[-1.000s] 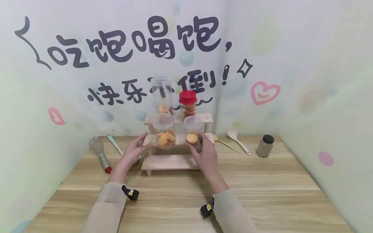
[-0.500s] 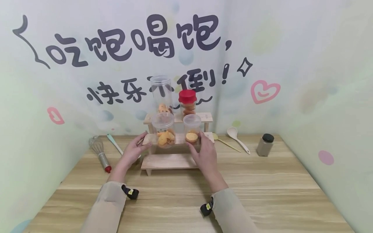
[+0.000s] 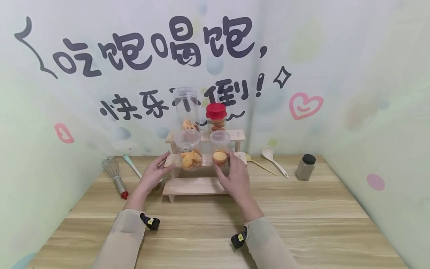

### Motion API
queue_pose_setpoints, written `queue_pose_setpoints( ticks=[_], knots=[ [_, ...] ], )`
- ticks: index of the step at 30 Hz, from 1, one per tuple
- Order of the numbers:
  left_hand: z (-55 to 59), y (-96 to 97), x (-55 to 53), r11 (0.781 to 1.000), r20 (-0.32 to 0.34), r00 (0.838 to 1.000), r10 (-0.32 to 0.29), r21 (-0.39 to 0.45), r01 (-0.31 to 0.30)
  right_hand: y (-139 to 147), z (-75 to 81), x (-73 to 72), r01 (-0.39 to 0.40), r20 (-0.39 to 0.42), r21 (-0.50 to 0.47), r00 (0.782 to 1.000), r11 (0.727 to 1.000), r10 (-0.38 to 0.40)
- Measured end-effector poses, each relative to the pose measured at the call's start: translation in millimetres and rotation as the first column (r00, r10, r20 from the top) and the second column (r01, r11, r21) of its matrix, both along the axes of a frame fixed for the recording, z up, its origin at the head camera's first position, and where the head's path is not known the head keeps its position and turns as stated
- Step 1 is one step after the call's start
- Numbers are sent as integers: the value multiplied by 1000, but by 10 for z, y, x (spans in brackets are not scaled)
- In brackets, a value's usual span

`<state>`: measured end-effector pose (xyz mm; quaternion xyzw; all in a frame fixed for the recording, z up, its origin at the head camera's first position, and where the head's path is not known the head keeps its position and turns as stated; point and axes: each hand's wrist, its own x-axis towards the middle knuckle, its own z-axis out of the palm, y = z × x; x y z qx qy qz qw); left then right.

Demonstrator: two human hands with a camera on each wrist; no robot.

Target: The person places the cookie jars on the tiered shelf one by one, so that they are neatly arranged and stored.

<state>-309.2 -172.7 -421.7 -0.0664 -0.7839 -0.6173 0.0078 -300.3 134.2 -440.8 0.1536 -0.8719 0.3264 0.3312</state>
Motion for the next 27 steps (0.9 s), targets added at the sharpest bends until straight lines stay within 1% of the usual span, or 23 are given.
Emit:
queue_pose_setpoints(
  ticks=[7,16,23,27],
  knots=[
    [11,2,0,1000,1,1000,8,-3,-8,10,-4,1,-5,-27,35,1000,999,6],
    [7,6,1,1000,-1,1000,9,0,-9,-6,37,34,12,29,21,999,1000,-12],
    [2,3,-5,1000,-1,1000,1,2,-1,-27,70,58,22,31,1,999,1000,-22],
    [0,1,-9,1000,5,1000,5,-10,-5,-28,74,64,20,38,-7,999,1000,-20]
  ],
)
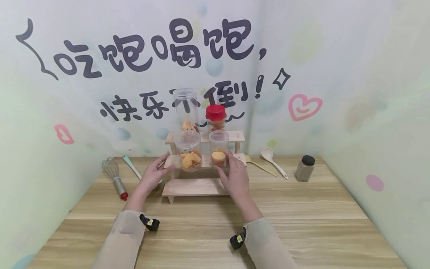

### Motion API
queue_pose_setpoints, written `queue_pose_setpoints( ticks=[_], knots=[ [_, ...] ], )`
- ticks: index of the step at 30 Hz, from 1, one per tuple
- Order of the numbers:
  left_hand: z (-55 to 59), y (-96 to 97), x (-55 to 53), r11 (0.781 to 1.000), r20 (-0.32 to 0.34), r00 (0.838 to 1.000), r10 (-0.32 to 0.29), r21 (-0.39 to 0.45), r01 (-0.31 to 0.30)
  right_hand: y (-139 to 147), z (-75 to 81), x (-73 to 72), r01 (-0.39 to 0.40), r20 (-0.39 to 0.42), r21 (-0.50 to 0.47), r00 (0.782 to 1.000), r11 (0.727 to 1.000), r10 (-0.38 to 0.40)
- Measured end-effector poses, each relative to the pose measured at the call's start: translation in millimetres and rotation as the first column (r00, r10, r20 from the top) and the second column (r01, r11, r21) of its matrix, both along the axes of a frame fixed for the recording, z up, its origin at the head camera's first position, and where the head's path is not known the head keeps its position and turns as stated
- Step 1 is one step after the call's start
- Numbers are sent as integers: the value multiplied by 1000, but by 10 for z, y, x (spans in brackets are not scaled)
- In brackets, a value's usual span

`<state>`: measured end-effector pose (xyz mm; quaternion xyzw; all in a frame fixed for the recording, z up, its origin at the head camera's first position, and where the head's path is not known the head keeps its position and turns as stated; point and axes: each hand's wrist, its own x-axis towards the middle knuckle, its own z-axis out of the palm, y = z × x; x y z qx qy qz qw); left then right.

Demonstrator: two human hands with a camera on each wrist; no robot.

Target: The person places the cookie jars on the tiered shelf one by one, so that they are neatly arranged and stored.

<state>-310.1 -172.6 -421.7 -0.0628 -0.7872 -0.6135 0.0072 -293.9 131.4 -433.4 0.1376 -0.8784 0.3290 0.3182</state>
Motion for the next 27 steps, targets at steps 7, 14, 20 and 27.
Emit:
queue_pose_setpoints(
  ticks=[7,14,20,27],
  knots=[
    [-18,0,0,1000,-7,1000,8,-11,-8,1,4,-8,-9,12,-12,1000,1000,9],
    [8,-32,12,996,-34,999,-1,-86,-2,30,38,-52,-88,-26,-14,996,996,87],
    [88,-60,66,958,-131,991,41,-278,-76,113,81,-59,-125,61,8,990,992,125],
    [353,-110,205,843,-361,927,96,-466,-268,268,233,21,-111,109,81,989,991,102]
  ],
)
